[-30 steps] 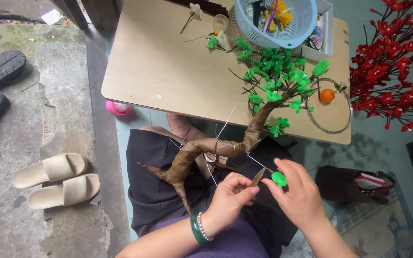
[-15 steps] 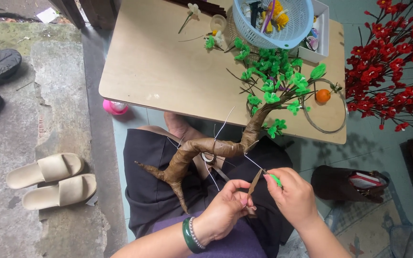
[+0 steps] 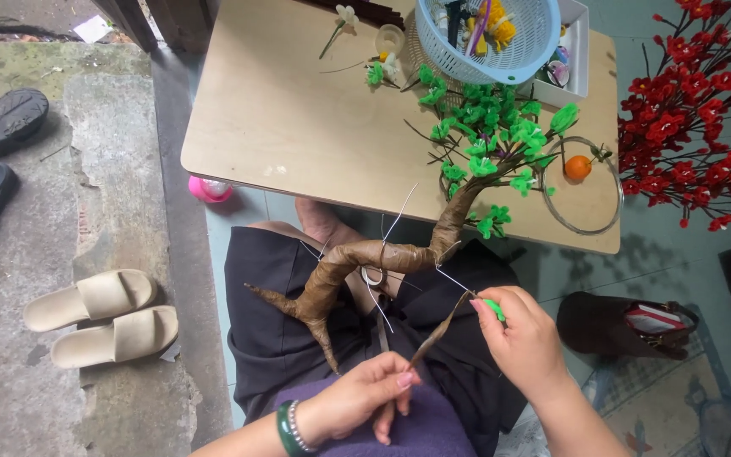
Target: Assembling an artificial tree by attaching green plastic foliage clusters to a brown trunk structure.
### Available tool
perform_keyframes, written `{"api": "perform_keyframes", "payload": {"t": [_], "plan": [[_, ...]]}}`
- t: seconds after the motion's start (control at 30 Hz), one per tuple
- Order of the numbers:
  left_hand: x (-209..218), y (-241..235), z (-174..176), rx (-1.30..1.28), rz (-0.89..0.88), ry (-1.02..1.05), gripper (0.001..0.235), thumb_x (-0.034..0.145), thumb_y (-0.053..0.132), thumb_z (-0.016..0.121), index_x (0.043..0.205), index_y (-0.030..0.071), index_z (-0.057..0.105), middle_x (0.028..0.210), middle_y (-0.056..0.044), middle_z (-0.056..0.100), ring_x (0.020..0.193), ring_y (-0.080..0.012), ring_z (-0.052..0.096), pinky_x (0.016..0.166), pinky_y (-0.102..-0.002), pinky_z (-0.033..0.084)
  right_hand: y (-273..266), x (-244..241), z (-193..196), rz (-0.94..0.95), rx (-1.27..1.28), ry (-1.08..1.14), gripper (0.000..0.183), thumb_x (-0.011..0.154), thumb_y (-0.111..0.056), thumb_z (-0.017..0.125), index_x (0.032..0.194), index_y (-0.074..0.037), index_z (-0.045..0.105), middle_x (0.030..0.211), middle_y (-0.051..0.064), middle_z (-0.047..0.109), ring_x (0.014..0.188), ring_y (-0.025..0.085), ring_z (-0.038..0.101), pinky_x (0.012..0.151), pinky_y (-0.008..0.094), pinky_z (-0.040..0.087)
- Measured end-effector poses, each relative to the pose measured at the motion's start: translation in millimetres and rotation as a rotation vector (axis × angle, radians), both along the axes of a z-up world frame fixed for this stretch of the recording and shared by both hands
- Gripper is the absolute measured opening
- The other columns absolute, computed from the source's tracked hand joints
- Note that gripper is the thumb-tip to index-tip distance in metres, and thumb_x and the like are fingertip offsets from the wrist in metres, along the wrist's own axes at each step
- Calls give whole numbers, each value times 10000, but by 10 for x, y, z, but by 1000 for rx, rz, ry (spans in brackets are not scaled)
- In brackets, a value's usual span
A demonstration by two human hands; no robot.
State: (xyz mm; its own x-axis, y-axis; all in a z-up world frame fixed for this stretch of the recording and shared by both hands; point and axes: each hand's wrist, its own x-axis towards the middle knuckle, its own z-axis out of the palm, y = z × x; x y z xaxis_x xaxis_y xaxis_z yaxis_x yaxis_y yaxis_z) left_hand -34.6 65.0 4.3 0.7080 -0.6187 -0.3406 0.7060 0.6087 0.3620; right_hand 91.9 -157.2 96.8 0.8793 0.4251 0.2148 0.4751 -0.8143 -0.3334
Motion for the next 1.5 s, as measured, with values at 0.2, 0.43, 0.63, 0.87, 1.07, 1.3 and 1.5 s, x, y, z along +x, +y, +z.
{"api": "perform_keyframes", "payload": {"t": [0.2, 0.43, 0.63, 0.87, 1.07, 1.3, 1.5], "plan": [[9, 150, -25, 302, -11, -234, 215, 1082, 198, 552, 1237, 67, 481, 751, -104, 649, 603, -183, 660, 594, -277, 558, 62, 5, 29, -16, 17, 4, 122, 959, -203, 697, 1007, -92, 714, 953, 30, 715, 824, 176, 681, 697, 312, 539], [275, -163, 269, 968, -146, -795, 1129, 908, 395, 746, 1600, 8, -58, 1697, -243, -101, 1575, -396, -103, 1270, -468, 11, 71, 3, 63, 19, 49, 21, 102, 969, -173, 675, 994, -83, 717, 874, 28, 702, 731, 161, 651, 686, 300, 523], [304, -78, 599, 394, 221, -339, 937, 920, 256, 681, 1588, 47, 58, 1702, -114, 152, 1570, -158, 141, 1244, -319, 111, 30, -29, 14, 13, 40, 10, 96, 960, -152, 685, 1034, -99, 712, 914, 26, 698, 755, 157, 661, 694, 294, 538], [296, 529, 909, 1371, 338, -1099, 789, 885, 357, 819, 1514, 86, 427, 1606, -238, 334, 1257, -361, 594, 1051, -481, 505, 49, -35, -11, -5, 60, -28, 94, 957, -166, 698, 1034, -120, 727, 939, 11, 693, 781, 159, 664, 682, 298, 543], [835, 0, 738, 1217, 421, -976, 523, 897, 281, 751, 1323, 33, 577, 1321, -159, 605, 1227, -312, 610, 1066, -416, 477, 77, -63, -33, 6, 67, -68, 135, 940, -147, 718, 1066, -98, 723, 994, 37, 707, 774, 153, 685, 686, 286, 573], [956, -354, 411, 1333, 393, -825, 165, 888, 185, 653, 1010, 145, 757, 879, -56, 630, 846, -293, 648, 768, -428, 526, 92, -59, -39, 48, 72, -121, 137, 938, -119, 724, 1064, -65, 718, 996, 59, 701, 840, 169, 692, 732, 288, 584], [1014, -519, 316, 200, 297, 51, 161, 922, -109, 551, 924, -2, 671, 913, -110, 716, 800, -158, 678, 757, -237, 576, 52, -39, -25, 120, 86, -179, 152, 911, -28, 727, 1062, -38, 717, 999, 103, 693, 852, 200, 689, 758, 292, 580]]}}
